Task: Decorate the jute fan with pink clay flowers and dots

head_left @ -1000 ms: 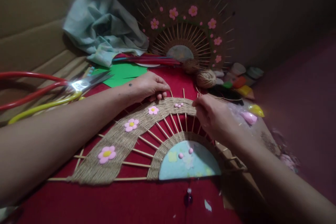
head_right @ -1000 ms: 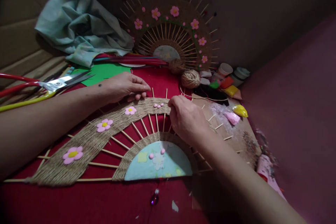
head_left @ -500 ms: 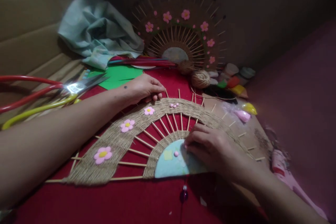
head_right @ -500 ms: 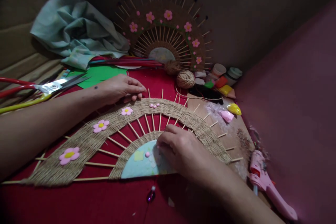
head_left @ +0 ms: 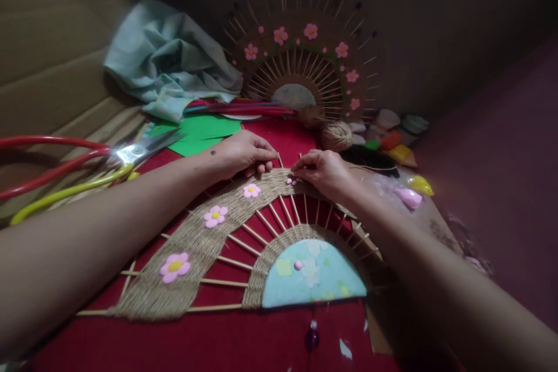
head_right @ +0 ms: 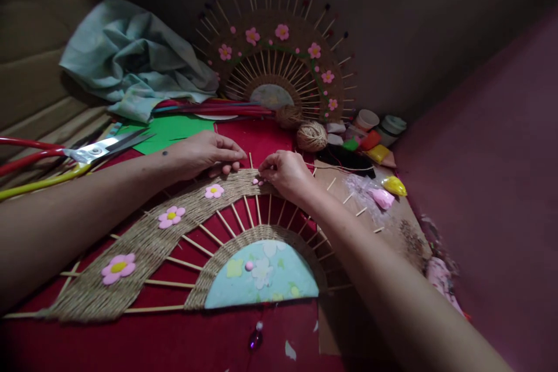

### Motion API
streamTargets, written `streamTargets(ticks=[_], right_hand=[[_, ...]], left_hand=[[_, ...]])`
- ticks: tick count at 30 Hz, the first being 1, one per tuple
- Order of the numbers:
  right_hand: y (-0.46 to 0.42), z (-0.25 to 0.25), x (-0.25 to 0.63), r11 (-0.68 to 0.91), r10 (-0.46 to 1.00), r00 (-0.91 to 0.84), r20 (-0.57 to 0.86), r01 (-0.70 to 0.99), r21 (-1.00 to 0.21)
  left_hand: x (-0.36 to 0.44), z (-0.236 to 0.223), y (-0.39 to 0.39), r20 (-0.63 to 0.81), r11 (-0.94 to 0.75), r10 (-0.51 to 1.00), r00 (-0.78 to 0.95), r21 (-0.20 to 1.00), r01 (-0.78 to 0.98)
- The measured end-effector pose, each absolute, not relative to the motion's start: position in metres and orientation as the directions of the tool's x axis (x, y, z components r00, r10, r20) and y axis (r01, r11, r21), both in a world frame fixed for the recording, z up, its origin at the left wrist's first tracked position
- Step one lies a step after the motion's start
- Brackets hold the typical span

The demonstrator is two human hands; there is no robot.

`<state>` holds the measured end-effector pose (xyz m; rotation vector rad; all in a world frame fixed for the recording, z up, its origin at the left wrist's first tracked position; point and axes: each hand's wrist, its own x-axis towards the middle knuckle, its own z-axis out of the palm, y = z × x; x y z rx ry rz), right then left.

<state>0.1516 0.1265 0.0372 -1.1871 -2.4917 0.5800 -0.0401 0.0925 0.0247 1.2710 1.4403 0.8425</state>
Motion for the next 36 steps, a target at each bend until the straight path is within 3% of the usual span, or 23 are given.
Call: streamTargets(ticks=[11, 19, 31, 36], right_hand=[[0.115, 0.044, 0.150, 0.681, 0.723, -0.683, 0.105, 0.677, -0.280], [0.110, 0.042, 0.152, 0.745, 0.659, -0.744, 0.109, 0.625, -0.234], [0.110, 0.036, 0.157, 0.753, 0.656, -0.729, 0.198, 0.615, -0.234], [0.092, 0.057, 0.163, 0.722, 0.691, -0.667, 0.278, 0.618, -0.311]], left_hand=[[-0.038, 0.028, 0.092, -0.251, 0.229, 0.967, 0.048, 0.933, 0.276], [-0.036, 0.031, 0.091, -0.267, 0.249, 0.963, 0.030, 0.927, 0.282], [-0.035, 0.033, 0.089, -0.265, 0.247, 0.964, 0.033, 0.931, 0.268], [-0.034, 0.034, 0.088, -0.273, 0.258, 0.962, 0.019, 0.929, 0.265]])
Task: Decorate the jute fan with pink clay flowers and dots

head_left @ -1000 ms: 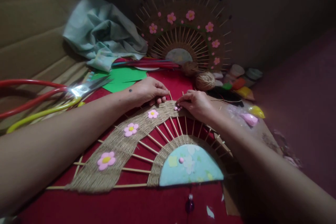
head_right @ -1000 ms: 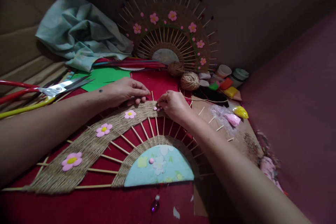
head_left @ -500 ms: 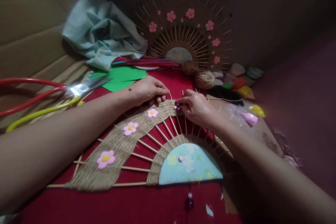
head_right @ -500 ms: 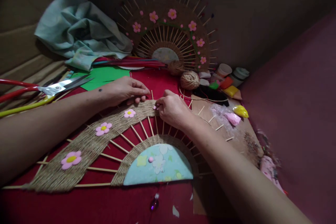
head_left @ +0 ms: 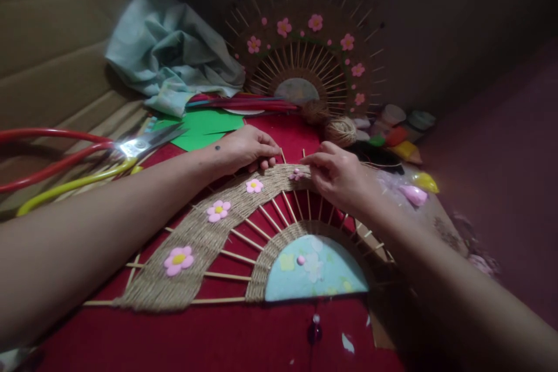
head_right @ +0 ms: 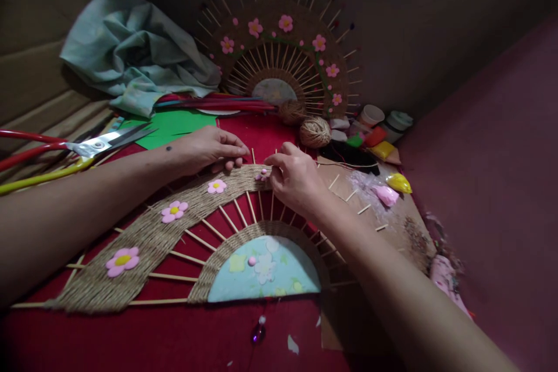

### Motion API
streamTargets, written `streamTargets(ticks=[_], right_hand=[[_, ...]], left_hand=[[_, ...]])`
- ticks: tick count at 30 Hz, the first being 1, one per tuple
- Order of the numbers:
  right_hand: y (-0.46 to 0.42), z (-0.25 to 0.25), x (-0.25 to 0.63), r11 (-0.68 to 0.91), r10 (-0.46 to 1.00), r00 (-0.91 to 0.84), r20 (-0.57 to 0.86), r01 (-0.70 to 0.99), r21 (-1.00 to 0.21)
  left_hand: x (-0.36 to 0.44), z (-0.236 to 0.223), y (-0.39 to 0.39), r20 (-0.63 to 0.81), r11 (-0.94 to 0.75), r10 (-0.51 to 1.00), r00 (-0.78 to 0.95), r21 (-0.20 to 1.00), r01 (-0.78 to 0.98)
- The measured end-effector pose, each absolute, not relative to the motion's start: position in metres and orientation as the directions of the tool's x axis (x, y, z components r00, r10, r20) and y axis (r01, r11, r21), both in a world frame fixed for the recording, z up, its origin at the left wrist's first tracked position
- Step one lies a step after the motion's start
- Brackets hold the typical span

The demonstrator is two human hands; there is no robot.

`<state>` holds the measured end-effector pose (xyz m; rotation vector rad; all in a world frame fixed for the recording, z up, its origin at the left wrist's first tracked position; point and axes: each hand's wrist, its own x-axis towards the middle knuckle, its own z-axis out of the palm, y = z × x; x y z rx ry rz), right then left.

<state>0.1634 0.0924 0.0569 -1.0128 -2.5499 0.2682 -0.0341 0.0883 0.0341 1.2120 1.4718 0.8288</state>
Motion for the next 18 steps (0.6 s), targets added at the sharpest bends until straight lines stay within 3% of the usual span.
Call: streamTargets(ticks=[2, 5, 8, 13, 18], right_hand=[[0.076, 0.072, 0.172, 0.729, 0.676, -0.691, 0.254, 0.581, -0.362], [0.047, 0.086, 0.188, 0.700, 0.595, -0.804, -0.011, 0.525, -0.484], [0.022, 0.082, 0.201, 0.634, 0.558, -0.819, -0.133, 0.524, -0.568], [0.007, 0.055, 0.203, 0.728, 0.506, -0.858, -0.083, 0.477, -0.493], [0.026, 0.059, 0.195, 0.733, 0.554, -0.832, 0.035, 0.468, -0.493]], left_hand=[[-0.035, 0.032, 0.089, -0.272, 0.257, 0.962, 0.017, 0.928, 0.269], [-0.038, 0.026, 0.091, -0.255, 0.237, 0.966, 0.029, 0.930, 0.280], [-0.040, 0.021, 0.093, -0.241, 0.220, 0.970, 0.043, 0.935, 0.278], [-0.038, 0.023, 0.092, -0.230, 0.213, 0.973, 0.025, 0.933, 0.290], [-0.035, 0.028, 0.089, -0.233, 0.219, 0.972, 0.024, 0.939, 0.265]])
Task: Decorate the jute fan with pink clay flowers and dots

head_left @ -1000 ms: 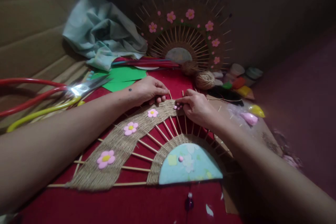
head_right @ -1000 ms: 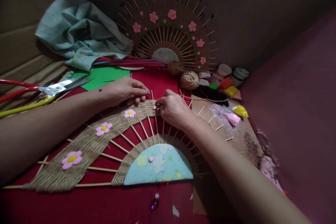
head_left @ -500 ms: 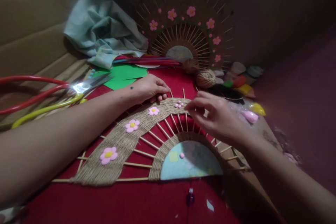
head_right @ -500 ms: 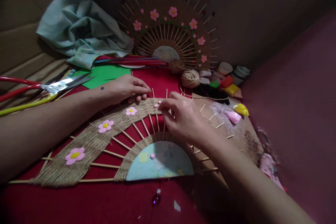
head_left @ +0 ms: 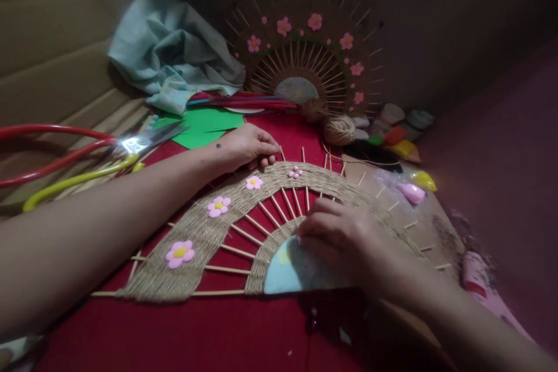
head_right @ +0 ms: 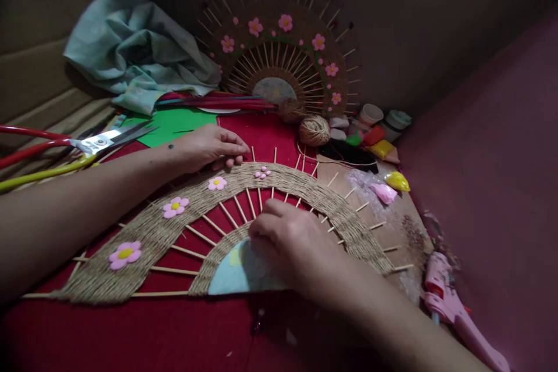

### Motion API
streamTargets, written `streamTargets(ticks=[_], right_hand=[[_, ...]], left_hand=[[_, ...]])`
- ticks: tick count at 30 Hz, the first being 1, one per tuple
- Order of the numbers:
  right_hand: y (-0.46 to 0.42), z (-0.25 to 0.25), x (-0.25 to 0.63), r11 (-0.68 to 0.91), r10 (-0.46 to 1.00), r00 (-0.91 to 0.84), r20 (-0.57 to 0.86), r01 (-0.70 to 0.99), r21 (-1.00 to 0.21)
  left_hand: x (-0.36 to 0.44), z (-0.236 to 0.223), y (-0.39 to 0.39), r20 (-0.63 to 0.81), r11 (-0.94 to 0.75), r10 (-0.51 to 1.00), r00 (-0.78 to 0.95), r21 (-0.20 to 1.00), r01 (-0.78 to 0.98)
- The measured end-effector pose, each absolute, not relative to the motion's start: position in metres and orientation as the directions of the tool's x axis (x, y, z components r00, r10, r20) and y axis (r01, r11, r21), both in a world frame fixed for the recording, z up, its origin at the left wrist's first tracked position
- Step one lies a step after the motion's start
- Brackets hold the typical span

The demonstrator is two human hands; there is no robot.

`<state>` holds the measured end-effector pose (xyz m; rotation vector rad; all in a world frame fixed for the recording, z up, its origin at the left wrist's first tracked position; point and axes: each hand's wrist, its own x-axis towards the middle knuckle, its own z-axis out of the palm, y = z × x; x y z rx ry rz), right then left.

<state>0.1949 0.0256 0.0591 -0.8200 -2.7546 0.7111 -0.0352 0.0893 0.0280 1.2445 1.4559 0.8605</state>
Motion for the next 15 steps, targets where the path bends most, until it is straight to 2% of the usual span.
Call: streamTargets(ticks=[4, 6, 10, 15], right_hand=[[0.064, 0.070, 0.177, 0.739, 0.638, -0.735, 0.230, 0.501, -0.450], [0.085, 0.068, 0.166, 0.728, 0.673, -0.684, 0.282, 0.546, -0.415], [0.111, 0.052, 0.149, 0.705, 0.703, -0.673, 0.229, 0.619, -0.346], [0.113, 0.044, 0.146, 0.740, 0.670, -0.715, 0.200, 0.620, -0.262]], left_hand=[[-0.035, 0.029, 0.089, -0.242, 0.230, 0.970, 0.017, 0.938, 0.261], [-0.035, 0.029, 0.089, -0.239, 0.226, 0.971, 0.019, 0.938, 0.264], [-0.037, 0.026, 0.089, -0.218, 0.196, 0.974, 0.054, 0.943, 0.268], [-0.039, 0.025, 0.090, -0.238, 0.215, 0.970, 0.049, 0.936, 0.277]])
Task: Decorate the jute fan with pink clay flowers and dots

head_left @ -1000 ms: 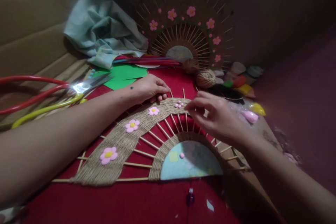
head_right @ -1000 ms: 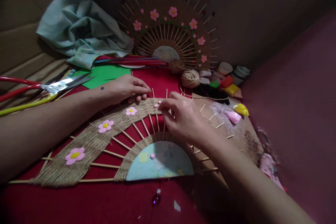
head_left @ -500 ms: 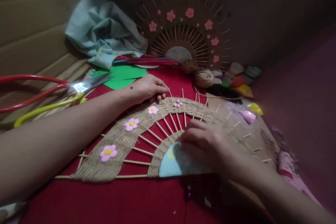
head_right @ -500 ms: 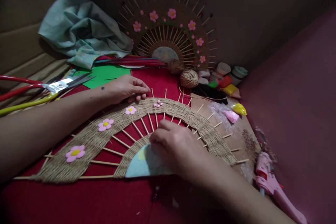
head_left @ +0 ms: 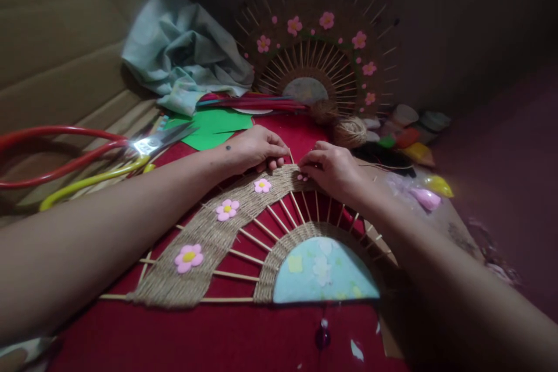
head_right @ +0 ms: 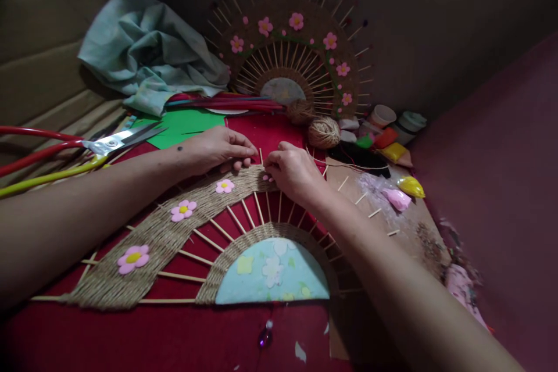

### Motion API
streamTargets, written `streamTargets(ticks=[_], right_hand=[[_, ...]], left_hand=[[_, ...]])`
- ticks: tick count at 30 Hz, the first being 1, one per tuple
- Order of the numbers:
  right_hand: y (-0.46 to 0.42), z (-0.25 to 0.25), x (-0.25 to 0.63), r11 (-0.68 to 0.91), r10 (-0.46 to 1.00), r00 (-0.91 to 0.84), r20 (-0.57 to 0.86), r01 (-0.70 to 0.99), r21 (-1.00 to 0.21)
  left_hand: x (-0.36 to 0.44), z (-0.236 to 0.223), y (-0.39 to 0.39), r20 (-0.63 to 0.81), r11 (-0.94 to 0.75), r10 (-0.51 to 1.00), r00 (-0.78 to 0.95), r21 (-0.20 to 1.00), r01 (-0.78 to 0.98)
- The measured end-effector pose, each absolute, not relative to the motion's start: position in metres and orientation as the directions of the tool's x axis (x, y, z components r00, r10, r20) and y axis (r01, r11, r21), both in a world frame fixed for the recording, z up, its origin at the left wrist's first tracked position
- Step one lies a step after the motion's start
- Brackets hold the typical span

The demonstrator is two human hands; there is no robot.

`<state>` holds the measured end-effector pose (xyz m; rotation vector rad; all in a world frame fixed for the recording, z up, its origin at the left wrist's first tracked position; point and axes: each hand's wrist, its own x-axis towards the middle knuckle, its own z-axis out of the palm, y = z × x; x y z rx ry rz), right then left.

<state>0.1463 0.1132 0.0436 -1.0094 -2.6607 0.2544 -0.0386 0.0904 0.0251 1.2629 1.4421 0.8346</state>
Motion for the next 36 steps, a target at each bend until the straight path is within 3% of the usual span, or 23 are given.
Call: streamTargets(ticks=[27, 36], right_hand=[[0.114, 0.028, 0.155, 0.824, 0.564, -0.806, 0.180, 0.537, -0.178], [0.112, 0.030, 0.155, 0.826, 0.563, -0.793, 0.235, 0.529, -0.194]], left_hand=[[-0.039, 0.025, 0.092, -0.236, 0.214, 0.970, 0.051, 0.939, 0.269], [-0.040, 0.024, 0.092, -0.230, 0.205, 0.971, 0.059, 0.937, 0.282]])
